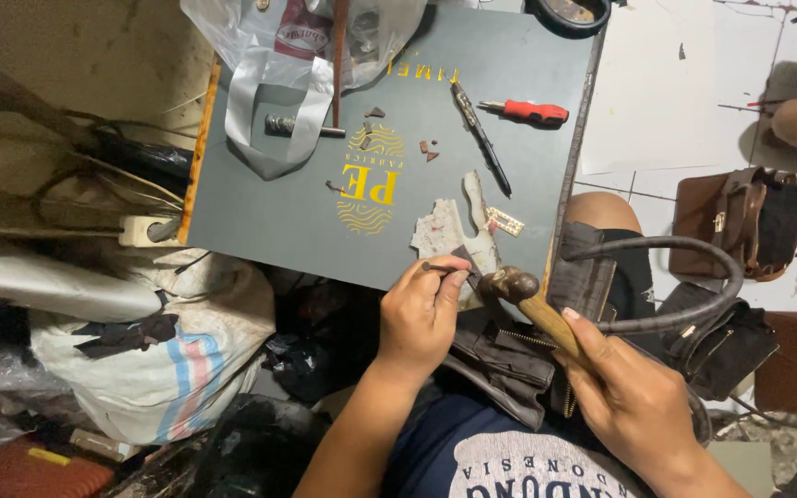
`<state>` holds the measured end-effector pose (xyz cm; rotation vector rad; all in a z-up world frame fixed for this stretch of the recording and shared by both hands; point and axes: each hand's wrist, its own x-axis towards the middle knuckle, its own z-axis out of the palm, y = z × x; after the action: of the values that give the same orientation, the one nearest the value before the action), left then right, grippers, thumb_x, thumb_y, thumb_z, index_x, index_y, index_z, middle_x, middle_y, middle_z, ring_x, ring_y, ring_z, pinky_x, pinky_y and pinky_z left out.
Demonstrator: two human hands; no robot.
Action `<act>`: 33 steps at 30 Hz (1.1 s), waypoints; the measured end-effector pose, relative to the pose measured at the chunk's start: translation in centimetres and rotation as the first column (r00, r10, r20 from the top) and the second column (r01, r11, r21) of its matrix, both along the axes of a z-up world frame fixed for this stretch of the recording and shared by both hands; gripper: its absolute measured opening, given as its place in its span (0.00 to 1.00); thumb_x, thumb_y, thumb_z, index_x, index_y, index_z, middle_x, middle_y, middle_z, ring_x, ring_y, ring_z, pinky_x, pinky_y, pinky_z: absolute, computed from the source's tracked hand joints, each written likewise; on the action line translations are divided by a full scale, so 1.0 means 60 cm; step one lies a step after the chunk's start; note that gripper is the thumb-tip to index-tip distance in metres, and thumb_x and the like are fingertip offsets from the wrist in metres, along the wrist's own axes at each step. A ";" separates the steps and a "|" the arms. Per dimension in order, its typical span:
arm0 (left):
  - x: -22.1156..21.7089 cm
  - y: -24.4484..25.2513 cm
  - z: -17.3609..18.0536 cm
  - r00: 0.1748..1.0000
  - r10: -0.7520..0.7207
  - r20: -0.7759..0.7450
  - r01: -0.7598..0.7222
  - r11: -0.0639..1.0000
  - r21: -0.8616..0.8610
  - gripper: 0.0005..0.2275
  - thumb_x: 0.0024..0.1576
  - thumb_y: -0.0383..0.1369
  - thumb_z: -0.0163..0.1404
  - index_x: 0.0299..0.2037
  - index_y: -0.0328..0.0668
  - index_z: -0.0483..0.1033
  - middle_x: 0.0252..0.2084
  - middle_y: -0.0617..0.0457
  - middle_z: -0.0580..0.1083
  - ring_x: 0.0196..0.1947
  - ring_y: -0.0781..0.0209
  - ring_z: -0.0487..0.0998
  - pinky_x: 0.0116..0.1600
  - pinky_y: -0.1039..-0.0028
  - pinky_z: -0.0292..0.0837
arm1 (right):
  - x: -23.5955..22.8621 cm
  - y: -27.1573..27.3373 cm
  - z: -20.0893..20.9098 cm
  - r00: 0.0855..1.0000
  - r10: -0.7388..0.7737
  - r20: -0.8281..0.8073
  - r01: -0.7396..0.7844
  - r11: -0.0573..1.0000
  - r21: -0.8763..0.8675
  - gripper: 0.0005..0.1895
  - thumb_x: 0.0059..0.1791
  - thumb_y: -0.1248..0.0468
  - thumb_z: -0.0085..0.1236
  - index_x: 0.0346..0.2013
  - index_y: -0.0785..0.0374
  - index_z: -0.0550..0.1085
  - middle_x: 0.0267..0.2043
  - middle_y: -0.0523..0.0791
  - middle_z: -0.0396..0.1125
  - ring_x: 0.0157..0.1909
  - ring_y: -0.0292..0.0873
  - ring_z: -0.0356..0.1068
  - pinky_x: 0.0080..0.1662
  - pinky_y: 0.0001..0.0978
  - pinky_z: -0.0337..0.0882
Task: Assembling hardware onto a leather bag using a hammer
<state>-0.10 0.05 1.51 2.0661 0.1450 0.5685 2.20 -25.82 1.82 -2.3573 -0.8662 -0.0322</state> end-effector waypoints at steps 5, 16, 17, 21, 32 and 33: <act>0.001 -0.002 0.002 1.000 0.016 0.009 -0.016 1.000 0.007 0.06 0.66 0.28 0.46 0.43 0.36 0.76 0.41 0.47 0.78 0.42 0.53 0.81 0.52 0.68 0.76 | -0.001 -0.004 -0.006 1.000 0.004 0.024 -0.004 1.000 0.007 0.27 0.50 0.66 0.62 0.65 0.58 0.70 0.44 0.42 0.75 0.33 0.41 0.72 0.41 0.33 0.72; 0.001 -0.004 -0.001 0.999 0.028 0.025 -0.028 1.000 -0.008 0.05 0.65 0.28 0.47 0.44 0.35 0.76 0.42 0.47 0.79 0.42 0.53 0.82 0.52 0.68 0.77 | 0.000 -0.001 -0.001 1.000 0.010 0.029 -0.010 1.000 -0.020 0.27 0.49 0.66 0.62 0.65 0.58 0.70 0.44 0.43 0.75 0.33 0.42 0.72 0.41 0.34 0.72; 0.001 -0.005 -0.002 0.999 0.035 0.017 -0.035 0.999 0.001 0.06 0.65 0.28 0.47 0.44 0.36 0.76 0.42 0.47 0.79 0.42 0.53 0.82 0.52 0.68 0.78 | -0.001 -0.001 -0.001 1.000 0.004 0.030 -0.003 1.000 -0.004 0.27 0.49 0.66 0.62 0.64 0.58 0.71 0.42 0.42 0.75 0.32 0.41 0.71 0.40 0.33 0.72; 0.002 -0.006 0.000 0.998 0.016 0.052 -0.018 0.999 0.031 0.04 0.65 0.26 0.47 0.42 0.34 0.75 0.42 0.45 0.79 0.41 0.51 0.81 0.50 0.67 0.78 | -0.001 -0.001 -0.003 0.999 0.000 0.033 0.000 1.000 -0.004 0.27 0.49 0.64 0.63 0.64 0.58 0.71 0.44 0.43 0.75 0.33 0.42 0.73 0.41 0.33 0.73; 0.001 -0.012 -0.014 0.991 -0.002 0.136 -0.037 0.959 0.280 0.05 0.66 0.25 0.48 0.48 0.40 0.75 0.41 0.47 0.78 0.36 0.50 0.81 0.42 0.65 0.77 | 0.046 -0.008 0.082 0.995 0.080 -0.053 -0.077 0.995 0.057 0.28 0.47 0.61 0.63 0.62 0.62 0.72 0.48 0.45 0.77 0.34 0.35 0.75 0.41 0.26 0.72; 0.001 -0.012 -0.013 0.989 -0.009 0.147 -0.037 0.953 0.302 0.06 0.66 0.24 0.47 0.48 0.40 0.76 0.41 0.46 0.78 0.37 0.49 0.81 0.41 0.65 0.78 | 0.049 -0.011 0.096 0.998 0.066 -0.020 -0.065 0.996 0.062 0.28 0.47 0.61 0.64 0.61 0.61 0.73 0.46 0.45 0.77 0.28 0.35 0.71 0.36 0.27 0.71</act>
<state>-0.03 -0.68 0.71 2.3106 -0.0166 0.7903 5.16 -26.47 7.55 -2.2666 -0.9190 -0.0063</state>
